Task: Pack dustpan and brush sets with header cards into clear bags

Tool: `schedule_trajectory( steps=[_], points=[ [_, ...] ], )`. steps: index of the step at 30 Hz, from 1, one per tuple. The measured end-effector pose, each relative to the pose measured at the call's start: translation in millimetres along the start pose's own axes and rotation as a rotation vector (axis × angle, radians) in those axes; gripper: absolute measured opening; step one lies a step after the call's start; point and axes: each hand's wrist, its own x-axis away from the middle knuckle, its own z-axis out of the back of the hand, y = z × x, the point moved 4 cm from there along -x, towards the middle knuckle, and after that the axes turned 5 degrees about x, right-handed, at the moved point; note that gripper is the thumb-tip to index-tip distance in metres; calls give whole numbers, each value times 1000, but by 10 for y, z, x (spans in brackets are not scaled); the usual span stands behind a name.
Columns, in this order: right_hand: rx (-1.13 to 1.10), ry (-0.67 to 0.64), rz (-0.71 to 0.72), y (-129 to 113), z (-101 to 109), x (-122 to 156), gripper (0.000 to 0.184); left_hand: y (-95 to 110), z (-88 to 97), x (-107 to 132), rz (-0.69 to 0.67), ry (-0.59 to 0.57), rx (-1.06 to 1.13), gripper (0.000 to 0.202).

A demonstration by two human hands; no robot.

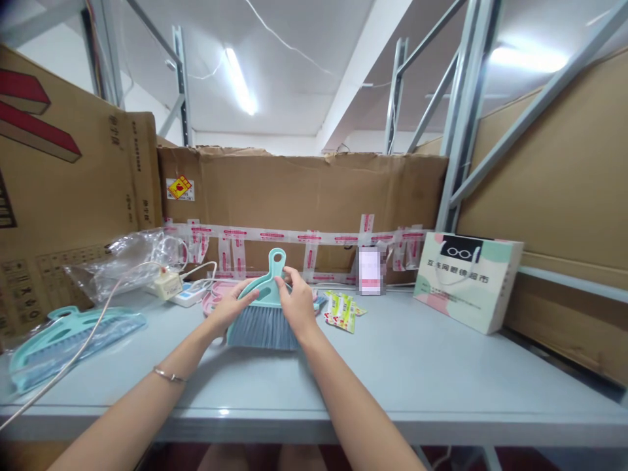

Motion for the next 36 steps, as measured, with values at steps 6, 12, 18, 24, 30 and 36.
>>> schedule_trajectory(
  steps=[6, 12, 18, 24, 30, 36],
  points=[
    [13, 100, 136, 87, -67, 155, 27, -52, -43, 4, 5, -45, -52, 45],
    [69, 146, 233, 111, -33, 218, 20, -22, -67, 27, -28, -65, -92, 45],
    [217, 265, 294, 69, 32, 212, 11, -18, -117, 38, -47, -106, -200, 43],
    [244, 321, 298, 52, 60, 214, 16, 7, -117, 39, -138, -52, -239, 36],
    [227, 11, 13, 186, 85, 104, 39, -5, -39, 13, -139, -4, -288, 34],
    [243, -189, 29, 151, 48, 116, 41, 0, -25, -7, -84, -87, -339, 35]
  ],
)
